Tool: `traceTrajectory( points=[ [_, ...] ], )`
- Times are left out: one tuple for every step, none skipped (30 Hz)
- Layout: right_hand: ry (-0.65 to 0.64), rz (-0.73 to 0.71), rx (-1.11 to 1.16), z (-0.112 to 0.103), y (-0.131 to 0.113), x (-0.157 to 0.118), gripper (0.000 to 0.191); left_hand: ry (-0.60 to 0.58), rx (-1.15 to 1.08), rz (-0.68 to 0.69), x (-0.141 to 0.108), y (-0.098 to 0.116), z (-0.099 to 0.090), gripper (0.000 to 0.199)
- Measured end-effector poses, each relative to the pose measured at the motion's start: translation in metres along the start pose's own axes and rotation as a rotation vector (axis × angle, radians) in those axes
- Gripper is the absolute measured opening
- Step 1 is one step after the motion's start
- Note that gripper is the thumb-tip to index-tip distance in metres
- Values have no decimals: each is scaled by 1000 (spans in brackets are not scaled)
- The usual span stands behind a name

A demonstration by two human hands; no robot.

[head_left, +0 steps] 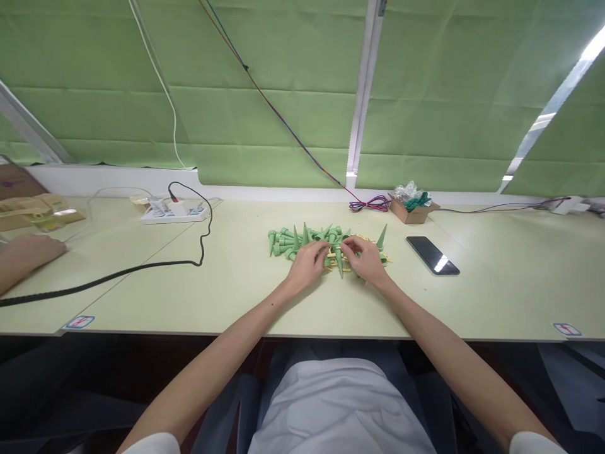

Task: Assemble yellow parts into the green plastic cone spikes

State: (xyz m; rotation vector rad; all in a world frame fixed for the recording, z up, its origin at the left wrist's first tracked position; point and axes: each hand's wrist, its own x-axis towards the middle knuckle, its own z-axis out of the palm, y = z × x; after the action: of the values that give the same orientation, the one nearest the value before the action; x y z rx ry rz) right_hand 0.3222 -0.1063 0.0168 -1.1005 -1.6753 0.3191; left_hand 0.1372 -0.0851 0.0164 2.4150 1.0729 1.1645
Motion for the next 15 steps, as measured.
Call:
traceTrajectory(
  points=[
    [-11,-5,2,0,0,0,22,5,5,2,0,0,0,26],
    [-22,-10,3,0,0,0,22,7,11,3,0,0,0,26],
    [-32,-13,4,0,0,-1,22,6,18,4,0,-1,1,26],
    [-41,-16,3,0,-1,-1,22,5,25,3,0,-1,1,26],
    [-46,-17,1,0,-1,-1,22,6,30,4,0,-1,1,25],
    [-49,-17,-3,-1,-1,-1,22,7,35,5,0,-1,1,25],
    [-49,-16,-5,-1,-2,-1,22,9,37,5,1,-1,1,25],
    [-49,-14,-5,-1,-3,-2,22,12,39,4,1,-1,1,25],
    [-48,-13,-5,-1,-3,-2,22,13,39,4,1,-1,1,25],
    [-47,-12,-4,-1,-4,-2,22,14,39,3,0,-1,1,25],
    [-47,-13,-3,-1,-4,-2,22,15,39,2,0,0,1,25],
    [-46,-14,-4,-1,-4,-2,22,14,38,1,0,0,1,25],
    [-44,-14,-9,-1,-4,-1,22,12,36,-1,0,0,0,25],
    [-41,-14,-17,-1,-4,-1,22,9,33,-4,0,1,0,25],
    [-40,-13,-25,-1,-4,-1,22,7,30,-9,0,1,0,25]
  ],
)
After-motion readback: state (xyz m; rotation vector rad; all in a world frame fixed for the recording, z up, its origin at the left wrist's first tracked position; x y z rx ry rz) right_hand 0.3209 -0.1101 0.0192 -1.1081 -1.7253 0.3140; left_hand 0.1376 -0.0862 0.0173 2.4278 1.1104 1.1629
